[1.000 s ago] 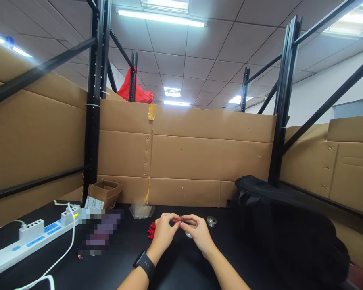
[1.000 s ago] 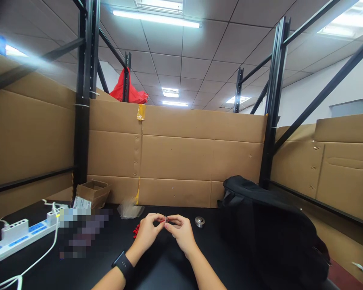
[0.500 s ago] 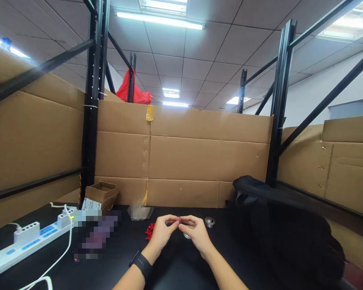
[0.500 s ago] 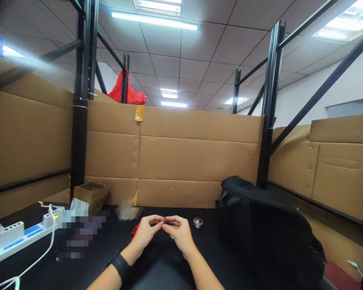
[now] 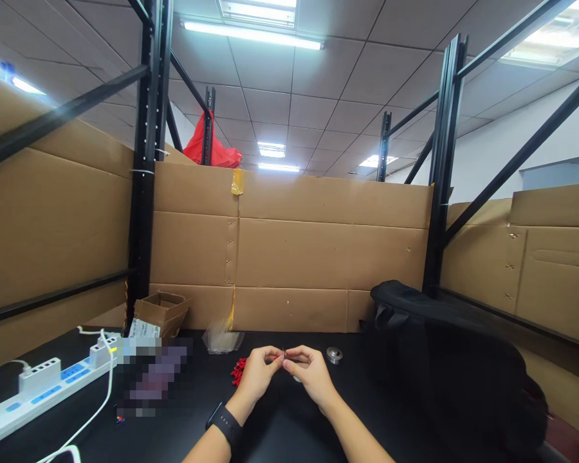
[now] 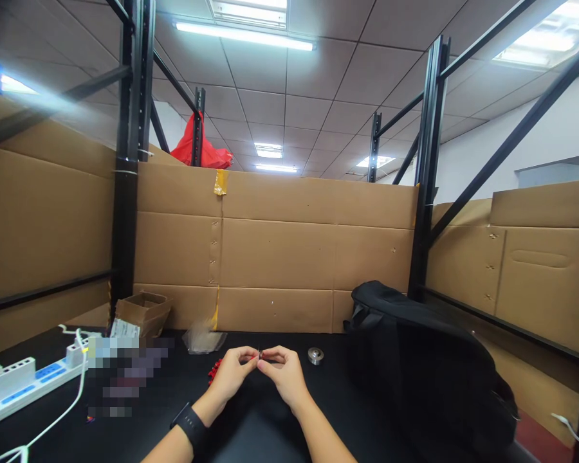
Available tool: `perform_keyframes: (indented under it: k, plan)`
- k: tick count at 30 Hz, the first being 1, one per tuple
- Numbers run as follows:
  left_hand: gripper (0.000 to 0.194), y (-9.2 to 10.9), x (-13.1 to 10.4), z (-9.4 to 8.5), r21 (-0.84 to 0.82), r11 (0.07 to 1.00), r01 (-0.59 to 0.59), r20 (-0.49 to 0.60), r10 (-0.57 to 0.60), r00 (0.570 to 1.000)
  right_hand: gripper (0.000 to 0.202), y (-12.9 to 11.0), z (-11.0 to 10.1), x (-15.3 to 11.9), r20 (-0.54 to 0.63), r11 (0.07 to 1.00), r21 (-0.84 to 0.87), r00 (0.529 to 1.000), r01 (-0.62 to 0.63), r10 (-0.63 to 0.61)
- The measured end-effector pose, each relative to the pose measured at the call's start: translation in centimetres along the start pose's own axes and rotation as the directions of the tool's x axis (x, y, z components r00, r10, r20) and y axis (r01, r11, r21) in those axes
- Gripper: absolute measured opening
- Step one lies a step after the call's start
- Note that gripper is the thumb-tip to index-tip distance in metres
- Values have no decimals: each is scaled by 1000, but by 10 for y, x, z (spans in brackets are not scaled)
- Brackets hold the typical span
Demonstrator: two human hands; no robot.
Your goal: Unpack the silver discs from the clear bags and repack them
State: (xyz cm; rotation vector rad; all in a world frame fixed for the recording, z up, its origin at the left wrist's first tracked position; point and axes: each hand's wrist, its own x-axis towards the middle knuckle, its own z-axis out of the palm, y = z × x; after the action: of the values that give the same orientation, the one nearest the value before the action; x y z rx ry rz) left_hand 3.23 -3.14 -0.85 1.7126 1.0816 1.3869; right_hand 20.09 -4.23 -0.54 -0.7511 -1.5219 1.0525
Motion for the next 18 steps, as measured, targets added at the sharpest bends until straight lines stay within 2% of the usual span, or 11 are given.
perform_keyframes:
  k: [5,10,18]
  plan:
    - [33,-5,0,0,119,993,-28,-37,32,999,46,0,-1,0,27,1000,29,1000,-1,0]
    - [38,-6,0,-2,93,994,-49,59,43,997,56,-1,-7,2,59,997,69,998,-42,38]
    - [41,-5,-2,-2,188,972,-144,63,134,989,47,0,-9,0,53,996,-69,997,-48,51]
